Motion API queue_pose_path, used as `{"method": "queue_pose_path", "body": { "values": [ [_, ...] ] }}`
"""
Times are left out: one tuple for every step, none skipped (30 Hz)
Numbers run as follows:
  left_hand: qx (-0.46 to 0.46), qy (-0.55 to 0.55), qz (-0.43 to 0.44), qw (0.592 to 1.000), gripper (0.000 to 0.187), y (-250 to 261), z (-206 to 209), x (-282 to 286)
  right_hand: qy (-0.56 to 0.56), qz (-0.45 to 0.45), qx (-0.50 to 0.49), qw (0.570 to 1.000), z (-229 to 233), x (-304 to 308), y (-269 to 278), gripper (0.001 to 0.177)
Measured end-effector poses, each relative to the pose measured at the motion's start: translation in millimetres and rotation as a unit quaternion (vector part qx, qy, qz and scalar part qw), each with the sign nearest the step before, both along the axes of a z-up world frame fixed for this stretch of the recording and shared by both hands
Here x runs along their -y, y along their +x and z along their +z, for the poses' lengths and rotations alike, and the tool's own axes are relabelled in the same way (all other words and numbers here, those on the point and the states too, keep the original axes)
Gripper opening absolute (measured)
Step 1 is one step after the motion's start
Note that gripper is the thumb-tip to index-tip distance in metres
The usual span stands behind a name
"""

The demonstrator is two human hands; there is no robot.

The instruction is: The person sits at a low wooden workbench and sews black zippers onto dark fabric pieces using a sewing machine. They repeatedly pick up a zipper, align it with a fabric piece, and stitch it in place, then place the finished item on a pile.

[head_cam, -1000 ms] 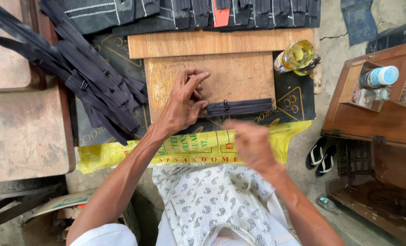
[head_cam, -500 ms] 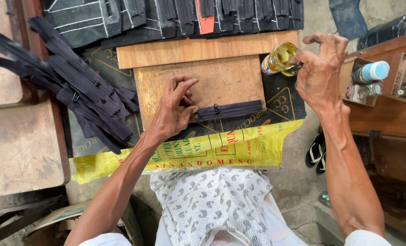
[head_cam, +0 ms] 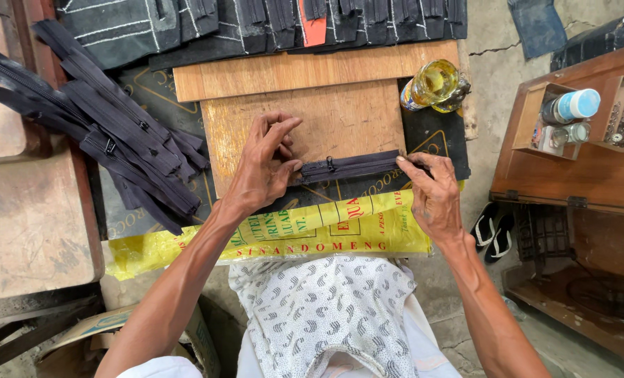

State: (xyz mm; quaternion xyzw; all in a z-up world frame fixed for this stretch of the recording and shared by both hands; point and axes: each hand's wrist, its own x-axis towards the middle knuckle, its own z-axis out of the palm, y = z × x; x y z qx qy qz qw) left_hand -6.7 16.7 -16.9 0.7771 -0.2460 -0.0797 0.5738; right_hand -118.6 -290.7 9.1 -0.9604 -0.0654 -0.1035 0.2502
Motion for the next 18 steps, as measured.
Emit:
{"method": "queue_pose_path", "body": {
  "values": [
    [-0.003, 0.003, 0.0, 1.0, 0.07, 1, 0, 0, -0.017, 0.011, 0.009, 1.0, 0, 0, 1, 0.042],
    [-0.007, 0.006, -0.002, 1.0, 0.07, 1, -1, 0, -0.035, 0.02, 0.016, 0.999, 0, -1, 0, 0.041],
    [-0.012, 0.009, -0.004, 1.0, 0.071, 0, -1, 0, -0.052, 0.029, 0.023, 0.998, 0, -1, -1, 0.041],
    [-0.014, 0.015, -0.002, 1.0, 0.07, 0, -1, 1, -0.05, 0.032, 0.024, 0.998, 0, 0, -3, 0.043],
    [-0.017, 0.021, 0.0, 1.0, 0.069, 1, -1, 1, -0.048, 0.035, 0.024, 0.998, 0, 1, -6, 0.045],
    [-0.019, 0.027, 0.004, 0.999, 0.068, 1, -1, 2, -0.046, 0.04, 0.025, 0.998, -1, 2, -8, 0.047],
    [-0.014, 0.022, 0.002, 1.0, 0.069, 1, -1, 1, -0.024, 0.023, 0.024, 0.999, -1, 3, -10, 0.045],
    [-0.009, 0.018, 0.0, 1.0, 0.069, 1, -1, 0, -0.001, 0.007, 0.022, 1.0, -2, 3, -13, 0.045],
    [-0.005, 0.014, -0.001, 1.0, 0.07, 0, -1, -1, 0.022, -0.009, 0.02, 1.0, -3, 2, -14, 0.044],
    [-0.009, 0.013, -0.002, 1.0, 0.069, 0, -2, 0, 0.02, -0.01, 0.019, 1.0, -4, 2, -14, 0.046],
    [-0.013, 0.013, -0.002, 1.0, 0.069, 1, -2, 0, 0.017, -0.011, 0.017, 1.0, -6, 0, -14, 0.049],
    [-0.017, 0.013, -0.004, 1.0, 0.069, 0, -2, 1, 0.015, -0.013, 0.015, 1.0, -7, -1, -15, 0.052],
    [-0.016, 0.018, -0.003, 1.0, 0.069, 0, -2, 1, -0.001, -0.009, 0.021, 1.0, -8, -3, -16, 0.052],
    [-0.015, 0.024, -0.001, 1.0, 0.069, 0, -2, 2, -0.017, -0.005, 0.028, 0.999, -8, -5, -16, 0.053],
    [-0.013, 0.029, 0.001, 1.0, 0.069, 1, -1, 2, -0.033, -0.001, 0.035, 0.999, -9, -7, -16, 0.053],
    [-0.005, 0.021, 0.0, 1.0, 0.069, 1, 0, 0, -0.046, -0.009, 0.035, 0.998, -9, -9, -17, 0.053],
    [0.003, 0.014, -0.001, 1.0, 0.07, 1, 1, -1, -0.059, -0.017, 0.036, 0.997, -9, -11, -19, 0.054],
    [0.009, 0.006, -0.004, 1.0, 0.07, 0, 1, -1, -0.073, -0.027, 0.035, 0.996, -9, -12, -22, 0.055]
  ]
}}
